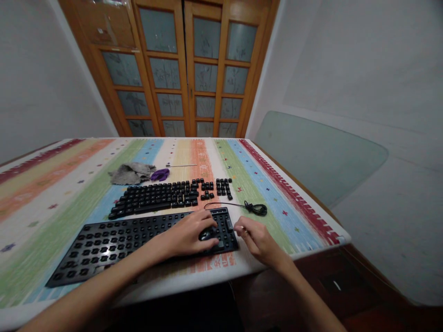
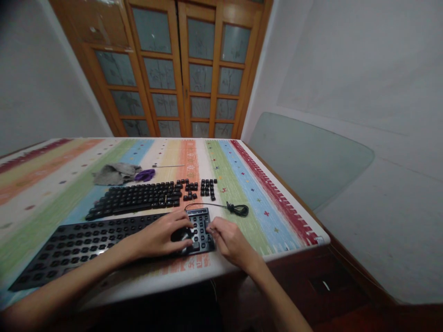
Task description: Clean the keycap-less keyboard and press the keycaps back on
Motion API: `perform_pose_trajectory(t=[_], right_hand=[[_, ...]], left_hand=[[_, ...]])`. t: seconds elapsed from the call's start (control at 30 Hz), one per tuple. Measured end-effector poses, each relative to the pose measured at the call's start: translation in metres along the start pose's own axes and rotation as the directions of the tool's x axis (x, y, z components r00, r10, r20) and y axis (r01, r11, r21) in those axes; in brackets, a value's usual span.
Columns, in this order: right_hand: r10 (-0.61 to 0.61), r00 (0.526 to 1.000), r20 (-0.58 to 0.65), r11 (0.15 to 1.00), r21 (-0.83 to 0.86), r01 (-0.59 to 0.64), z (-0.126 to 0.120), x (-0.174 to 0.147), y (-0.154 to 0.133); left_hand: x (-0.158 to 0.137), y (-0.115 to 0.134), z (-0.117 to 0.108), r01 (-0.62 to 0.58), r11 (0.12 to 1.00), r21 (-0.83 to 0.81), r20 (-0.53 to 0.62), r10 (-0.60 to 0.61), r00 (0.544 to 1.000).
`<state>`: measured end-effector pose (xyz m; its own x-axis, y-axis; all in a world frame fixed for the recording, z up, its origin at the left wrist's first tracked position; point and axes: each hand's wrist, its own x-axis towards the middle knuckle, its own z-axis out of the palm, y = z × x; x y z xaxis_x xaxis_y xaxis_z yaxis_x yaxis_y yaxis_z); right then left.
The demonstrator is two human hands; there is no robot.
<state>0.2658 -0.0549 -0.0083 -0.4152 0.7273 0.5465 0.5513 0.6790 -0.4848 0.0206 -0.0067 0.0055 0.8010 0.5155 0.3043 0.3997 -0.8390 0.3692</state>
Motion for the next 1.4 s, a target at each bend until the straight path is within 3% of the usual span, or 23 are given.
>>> perform_pose_trajectory(t=[0.1,0.2,0.4,0.57,0.73,1.0,1.1,1.2,1.4], right_hand=[[-0.044,0.971,0.234,0.996,-0.063,0.060,0.009,0.000,-0.002],[-0.002,0.929,0.370,0.984,-0.163,0.067,0.015,0.000,-0.001],[0.012,0.875,0.485,0.901,-0.385,0.201,0.013,0.002,-0.009],[-0.061,0.845,0.532,0.800,-0.479,0.360,0.015,0.004,-0.015],[-0.140,0.830,0.540,0.717,-0.523,0.461,0.023,0.002,-0.009],[-0.226,0.805,0.548,0.710,-0.473,0.521,0.016,0.007,-0.004],[-0.284,0.840,0.463,0.737,-0.455,0.500,0.009,0.010,-0.006],[-0.346,0.892,0.291,0.767,-0.460,0.447,0.005,0.015,-0.005],[-0.238,0.964,0.122,0.904,-0.335,0.266,0.002,0.038,0.010]], left_hand=[[-0.017,0.006,0.011,-0.009,1.000,0.008,0.021,0.008,1.000],[-0.024,0.005,0.021,-0.034,0.998,0.046,0.002,0.034,0.999],[-0.020,0.006,0.025,-0.073,0.992,0.107,-0.019,0.075,0.997],[-0.018,0.008,0.025,-0.084,0.986,0.143,-0.013,0.087,0.996],[-0.023,0.010,0.034,-0.062,0.982,0.176,-0.069,0.075,0.995],[-0.027,0.010,0.040,-0.044,0.988,0.147,-0.058,0.053,0.997],[-0.021,0.007,0.031,-0.036,0.996,0.086,-0.119,0.046,0.992],[-0.012,0.003,0.020,-0.048,0.998,0.050,-0.195,0.057,0.979],[0.004,-0.008,0.000,-0.034,0.995,0.095,-0.262,0.058,0.963]])
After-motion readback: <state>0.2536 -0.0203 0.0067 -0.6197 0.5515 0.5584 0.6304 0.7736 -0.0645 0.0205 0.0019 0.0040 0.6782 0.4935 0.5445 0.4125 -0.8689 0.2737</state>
